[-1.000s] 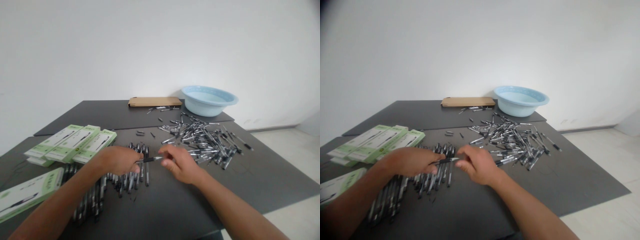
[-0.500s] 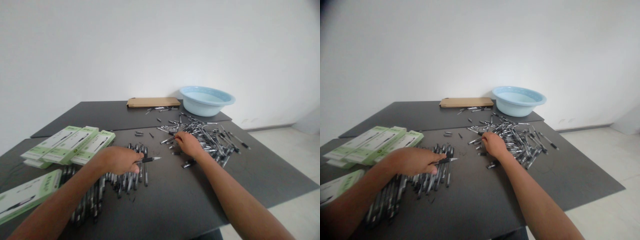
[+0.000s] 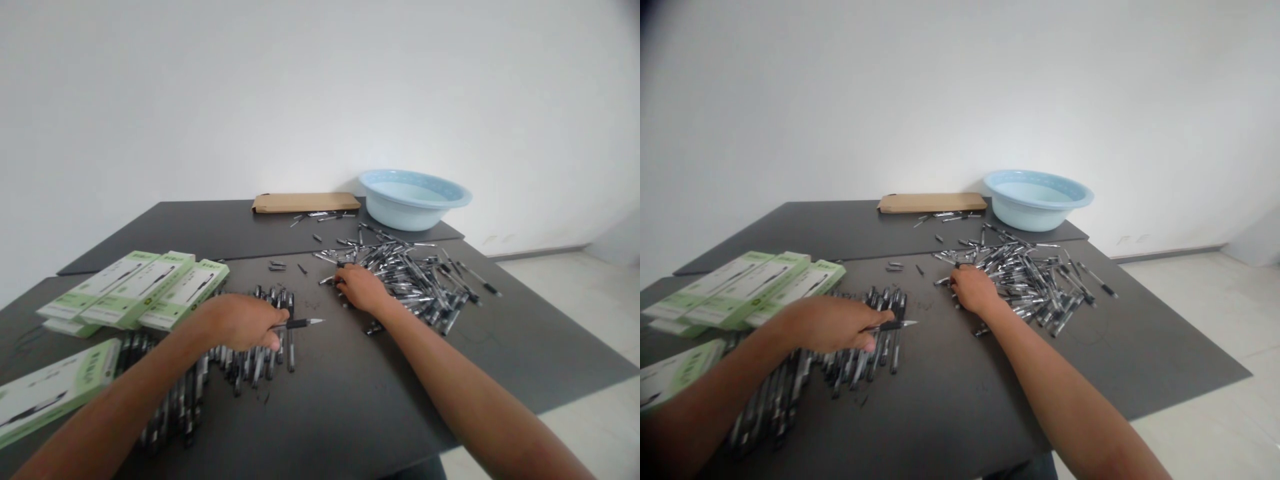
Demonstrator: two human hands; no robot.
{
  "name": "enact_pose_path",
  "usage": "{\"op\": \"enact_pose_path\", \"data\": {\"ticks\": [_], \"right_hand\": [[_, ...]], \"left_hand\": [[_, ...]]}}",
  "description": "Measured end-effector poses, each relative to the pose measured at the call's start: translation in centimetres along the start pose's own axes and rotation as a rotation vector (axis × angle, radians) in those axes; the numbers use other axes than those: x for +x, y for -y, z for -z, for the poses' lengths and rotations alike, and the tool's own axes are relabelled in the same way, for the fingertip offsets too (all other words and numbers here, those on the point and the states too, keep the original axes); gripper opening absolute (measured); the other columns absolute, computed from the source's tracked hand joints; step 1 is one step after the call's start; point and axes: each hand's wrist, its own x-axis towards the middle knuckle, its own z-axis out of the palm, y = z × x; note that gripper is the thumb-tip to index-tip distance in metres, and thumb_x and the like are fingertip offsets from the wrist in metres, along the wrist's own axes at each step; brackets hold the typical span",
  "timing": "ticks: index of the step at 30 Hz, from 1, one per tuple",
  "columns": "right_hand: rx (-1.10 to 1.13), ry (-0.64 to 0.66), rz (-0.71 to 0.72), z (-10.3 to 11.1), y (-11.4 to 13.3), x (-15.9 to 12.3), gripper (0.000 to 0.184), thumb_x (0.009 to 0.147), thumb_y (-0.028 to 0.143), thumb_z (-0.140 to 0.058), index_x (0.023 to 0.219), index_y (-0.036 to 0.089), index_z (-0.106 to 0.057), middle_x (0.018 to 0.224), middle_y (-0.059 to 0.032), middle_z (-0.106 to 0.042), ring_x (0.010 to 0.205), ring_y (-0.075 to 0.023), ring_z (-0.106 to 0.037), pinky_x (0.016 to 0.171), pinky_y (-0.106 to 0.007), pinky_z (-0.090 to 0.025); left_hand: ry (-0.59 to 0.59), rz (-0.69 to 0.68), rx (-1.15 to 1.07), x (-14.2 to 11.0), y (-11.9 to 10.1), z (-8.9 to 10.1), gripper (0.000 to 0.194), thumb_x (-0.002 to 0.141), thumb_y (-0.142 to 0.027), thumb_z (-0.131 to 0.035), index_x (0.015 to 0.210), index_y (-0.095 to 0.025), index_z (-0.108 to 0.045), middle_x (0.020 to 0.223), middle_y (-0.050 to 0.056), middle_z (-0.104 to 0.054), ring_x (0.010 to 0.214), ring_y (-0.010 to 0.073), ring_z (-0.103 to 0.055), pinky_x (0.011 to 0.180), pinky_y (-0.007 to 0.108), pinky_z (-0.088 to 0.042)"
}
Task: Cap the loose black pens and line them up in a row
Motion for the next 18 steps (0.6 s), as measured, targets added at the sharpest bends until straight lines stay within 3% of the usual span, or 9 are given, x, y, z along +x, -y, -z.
{"op": "enact_pose_path", "data": {"ticks": [7,12,18], "right_hand": [[0.053,-0.031,-0.019,0.4,-0.3,-0.2,0.016,0.085,0.021,-0.055,0.094,0.018,-0.067,0.099,-0.0092,-0.065,0.096,-0.0217,-0.059,0.079,-0.029,-0.041],[0.134,-0.141,-0.080,1.5,-1.3,-0.4,0.017,0.089,0.023,-0.050,0.102,0.017,-0.059,0.097,-0.0081,-0.065,0.091,-0.0181,-0.059,0.078,-0.027,-0.041],[0.495,-0.344,-0.050,1.9,-1.7,-1.8,0.019,0.086,0.024,-0.052,0.104,0.019,-0.052,0.080,-0.0011,-0.062,0.069,-0.0154,-0.058,0.065,-0.026,-0.042]], "left_hand": [[0.029,-0.012,0.006,0.0,0.0,0.0,0.051,0.089,-0.035,-0.049,0.137,-0.019,-0.047,0.116,0.019,-0.066,0.100,0.0332,-0.064,0.075,0.039,-0.049],[0.015,-0.005,-0.024,-0.1,0.2,0.0,0.052,0.088,-0.034,-0.050,0.138,-0.019,-0.046,0.118,0.018,-0.065,0.101,0.0339,-0.063,0.077,0.041,-0.050],[-0.005,0.007,-0.015,0.5,0.9,-0.4,0.049,0.089,-0.035,-0.048,0.135,-0.018,-0.049,0.117,0.017,-0.066,0.101,0.0324,-0.063,0.077,0.038,-0.050]]}}
